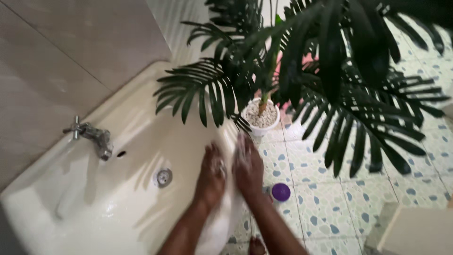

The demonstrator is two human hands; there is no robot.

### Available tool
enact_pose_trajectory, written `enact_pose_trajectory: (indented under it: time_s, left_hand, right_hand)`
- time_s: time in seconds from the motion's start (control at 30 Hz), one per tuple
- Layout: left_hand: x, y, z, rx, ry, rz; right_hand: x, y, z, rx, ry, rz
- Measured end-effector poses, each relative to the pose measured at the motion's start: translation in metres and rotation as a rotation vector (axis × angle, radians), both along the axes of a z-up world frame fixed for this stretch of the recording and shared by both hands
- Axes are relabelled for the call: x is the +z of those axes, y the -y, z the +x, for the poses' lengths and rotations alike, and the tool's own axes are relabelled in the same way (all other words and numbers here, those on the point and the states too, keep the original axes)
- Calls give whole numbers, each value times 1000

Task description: The person scrubs a white bathroom sink with soapy hands, cleaning the basin, faucet, and drain area. The person repeatedly rinses and scrubs the sink surfaces under running water.

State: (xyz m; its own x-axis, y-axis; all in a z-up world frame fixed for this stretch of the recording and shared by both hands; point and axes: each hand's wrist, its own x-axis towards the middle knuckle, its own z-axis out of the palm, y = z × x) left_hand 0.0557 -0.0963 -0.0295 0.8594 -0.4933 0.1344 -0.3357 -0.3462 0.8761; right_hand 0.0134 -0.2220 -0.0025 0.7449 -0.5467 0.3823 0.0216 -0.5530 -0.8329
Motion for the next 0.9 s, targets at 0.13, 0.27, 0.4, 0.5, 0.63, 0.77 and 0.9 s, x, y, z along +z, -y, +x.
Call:
enact_pose_trajectory:
  time_s: [0.13, 0.27, 0.4, 0.5, 0.63, 0.77, 0.9]
  left_hand:
    - [35, 21, -30, 121, 110, 492]
    - [87, 44, -30, 98, 49, 693]
    - [113, 54, -15, 246, -219, 466]
    - [106, 53, -12, 230, 40, 475]
    - [91, 52, -16, 267, -56, 428]
    - [94, 47, -12, 227, -14, 373]
    - [101, 36, -13, 223, -148, 301]
  right_hand:
    - [28, 40, 138, 129, -388, -120]
    - [64, 2, 184, 337, -538, -457]
    - [96, -8, 180, 212, -322, -684]
    - [107, -9, 191, 324, -352, -689]
    - [111, -4, 248, 428, -429, -672]
    - [105, 5, 278, 440, -440, -687]
    - [96, 24, 250, 434, -356, -809]
